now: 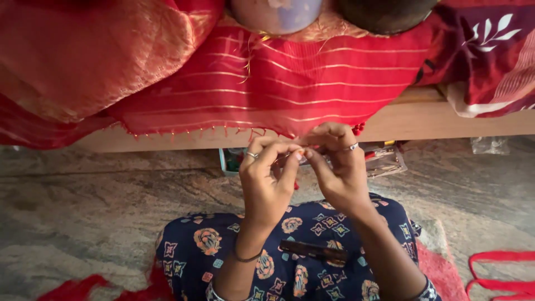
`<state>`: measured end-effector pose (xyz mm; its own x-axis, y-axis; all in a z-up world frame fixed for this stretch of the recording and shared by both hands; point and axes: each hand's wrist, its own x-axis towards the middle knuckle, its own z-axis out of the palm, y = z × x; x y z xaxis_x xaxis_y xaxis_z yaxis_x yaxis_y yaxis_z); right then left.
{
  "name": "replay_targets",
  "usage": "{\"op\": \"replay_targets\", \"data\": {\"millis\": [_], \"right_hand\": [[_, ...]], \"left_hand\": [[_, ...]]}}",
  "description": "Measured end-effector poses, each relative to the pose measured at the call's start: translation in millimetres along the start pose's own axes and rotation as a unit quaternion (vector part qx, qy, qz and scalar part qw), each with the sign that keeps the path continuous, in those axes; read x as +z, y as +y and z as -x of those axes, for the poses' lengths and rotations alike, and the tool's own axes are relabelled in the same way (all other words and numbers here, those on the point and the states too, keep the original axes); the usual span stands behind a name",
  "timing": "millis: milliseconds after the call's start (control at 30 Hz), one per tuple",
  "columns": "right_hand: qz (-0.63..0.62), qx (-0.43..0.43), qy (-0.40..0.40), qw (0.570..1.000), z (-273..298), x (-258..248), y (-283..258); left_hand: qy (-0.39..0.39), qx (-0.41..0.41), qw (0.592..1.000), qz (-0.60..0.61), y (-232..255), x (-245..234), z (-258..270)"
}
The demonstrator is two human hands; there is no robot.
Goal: The recorder is shown manually tying and trimming small red tassels or beads onto the edge of a red and gold sari.
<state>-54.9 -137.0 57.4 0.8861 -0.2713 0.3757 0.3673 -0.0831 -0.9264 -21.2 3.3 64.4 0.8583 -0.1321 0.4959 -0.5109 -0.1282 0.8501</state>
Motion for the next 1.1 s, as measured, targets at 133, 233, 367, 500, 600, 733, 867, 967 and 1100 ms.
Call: {"op": "replay_targets", "data": {"millis": [133, 233, 367, 500, 600, 733, 867, 967, 1100], "right_hand": [[0.239, -0.138, 0.034, 0.96, -5, -1, -13], [0.394, -0.291, 0.011, 0.872, -8, 1, -25], [0.417, -0.305, 0.002, 0.856, -7, 1, -25], [0.287, -0.192, 0.034, 0.938, 4, -3, -6], [0.082, -0.056, 0.067, 0.993, 7, -11, 5], [-0.028, 0.017, 0.049, 0.998, 8, -15, 11], [-0.047, 0.05, 0.015, 0.998, 5, -10, 14], [-0.055, 0.064, 0.01, 0.996, 7, -11, 25], [-0.138, 0.062, 0.016, 0.988, 9, -11, 32]], "left_hand": [[0.071, 0.102, 0.988, -0.092, 9, -4, 0], [0.076, 0.137, 0.977, -0.146, 13, -5, 1], [0.058, 0.224, 0.951, -0.205, -2, -2, 10], [0.075, 0.205, 0.96, -0.173, -4, 2, 9], [0.065, 0.062, 0.994, -0.067, -1, 3, 4], [0.043, -0.01, 0.999, 0.008, -2, 4, 4], [0.039, -0.012, 0.999, 0.03, 0, 5, 5], [0.034, -0.008, 0.999, 0.018, -1, 5, 5], [0.022, 0.015, 0.999, 0.04, -15, 5, 2]]}}
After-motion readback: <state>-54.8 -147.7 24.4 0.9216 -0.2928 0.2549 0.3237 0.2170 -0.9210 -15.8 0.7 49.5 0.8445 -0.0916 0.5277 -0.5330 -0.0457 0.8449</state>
